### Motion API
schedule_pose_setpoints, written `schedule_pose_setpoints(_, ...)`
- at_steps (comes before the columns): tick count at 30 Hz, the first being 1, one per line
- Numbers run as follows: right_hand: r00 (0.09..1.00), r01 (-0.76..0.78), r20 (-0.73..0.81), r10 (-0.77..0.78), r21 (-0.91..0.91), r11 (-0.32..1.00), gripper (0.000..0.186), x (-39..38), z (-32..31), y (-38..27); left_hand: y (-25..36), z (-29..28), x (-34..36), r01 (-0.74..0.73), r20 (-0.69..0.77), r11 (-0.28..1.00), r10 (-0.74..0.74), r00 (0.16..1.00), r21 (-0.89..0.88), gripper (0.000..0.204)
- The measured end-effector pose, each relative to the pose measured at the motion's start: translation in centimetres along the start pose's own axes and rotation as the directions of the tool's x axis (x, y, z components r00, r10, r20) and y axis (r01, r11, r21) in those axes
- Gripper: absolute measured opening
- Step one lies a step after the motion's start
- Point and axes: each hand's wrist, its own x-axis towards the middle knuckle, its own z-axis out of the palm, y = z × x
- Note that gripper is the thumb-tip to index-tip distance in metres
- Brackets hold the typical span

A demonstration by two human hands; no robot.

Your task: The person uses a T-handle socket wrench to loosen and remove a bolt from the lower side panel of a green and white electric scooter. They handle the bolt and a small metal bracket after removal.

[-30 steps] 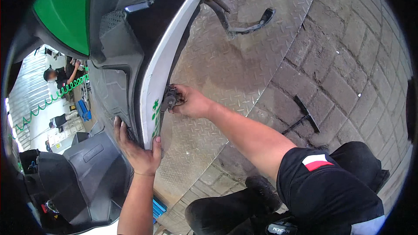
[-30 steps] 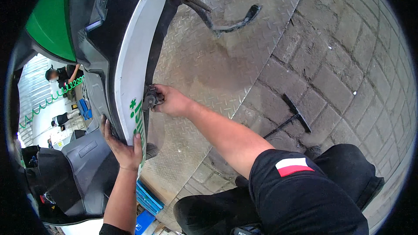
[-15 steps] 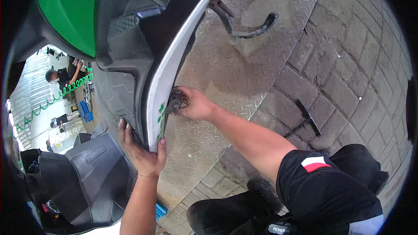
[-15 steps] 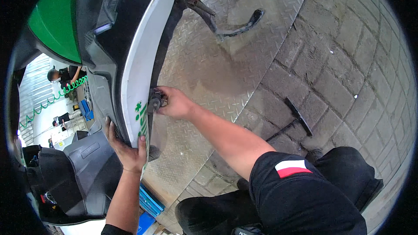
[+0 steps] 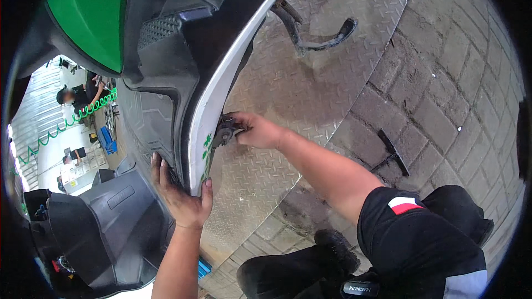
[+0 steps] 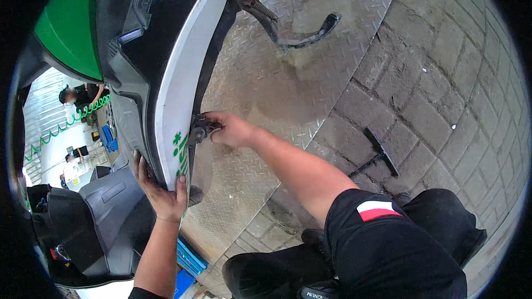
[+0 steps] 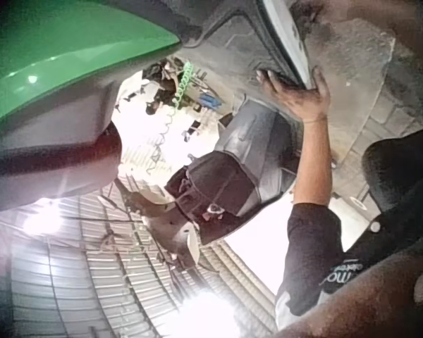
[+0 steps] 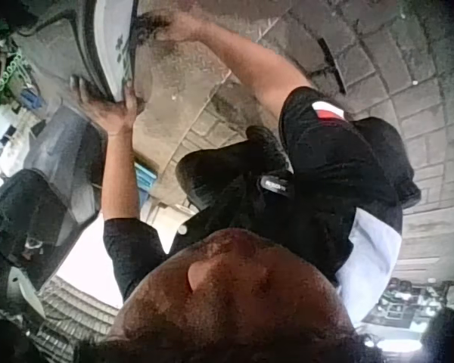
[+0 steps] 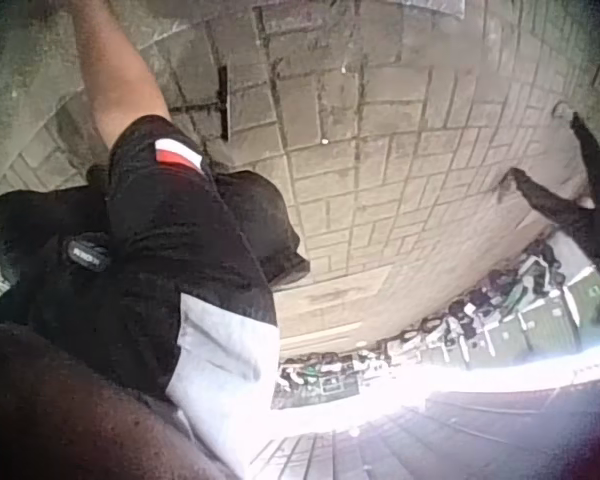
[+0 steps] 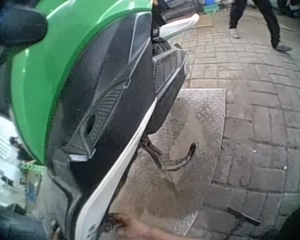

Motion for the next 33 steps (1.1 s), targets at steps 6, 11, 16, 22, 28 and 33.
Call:
schedule_pose_setpoints(6,0.972,-0.234,0.029,0.233,0.204,0.951,0.029,3.7,-2.3,1.0,0.0,-0.2,-0.2,0.019,0.013,0.999,-0.02,1.0,0.042,0.086)
schedule_pose_setpoints(11,0.972,-0.233,0.112,0.205,0.396,0.888,0.023,3.9,-2.8,2.2,-0.1,-0.1,0.0,0.016,0.018,0.999,-0.017,1.0,0.046,0.086)
schedule_pose_setpoints(16,0.962,-0.266,0.027,0.272,0.326,0.907,0.02,4.1,-1.4,-0.7,-0.2,-0.4,-0.5,0.025,0.024,0.999,-0.026,0.999,0.048,0.086)
schedule_pose_setpoints(22,0.975,-0.214,0.11,0.191,0.258,0.942,0.016,5.9,-2.0,1.4,0.0,-0.4,-0.1,0.012,0.021,0.999,-0.013,1.0,0.051,0.088)
schedule_pose_setpoints(28,0.992,-0.063,0.1,0.081,-0.171,0.983,0.012,6.5,-3.1,2.9,0.1,-0.3,-0.1,0.015,0.036,0.999,-0.016,0.999,0.044,0.088)
schedule_pose_setpoints(33,0.995,0.067,0.067,-0.076,0.129,0.989,0.016,5.9,-1.0,2.8,-0.1,-0.5,-0.3,0.016,0.044,0.998,-0.019,0.999,0.069,0.088)
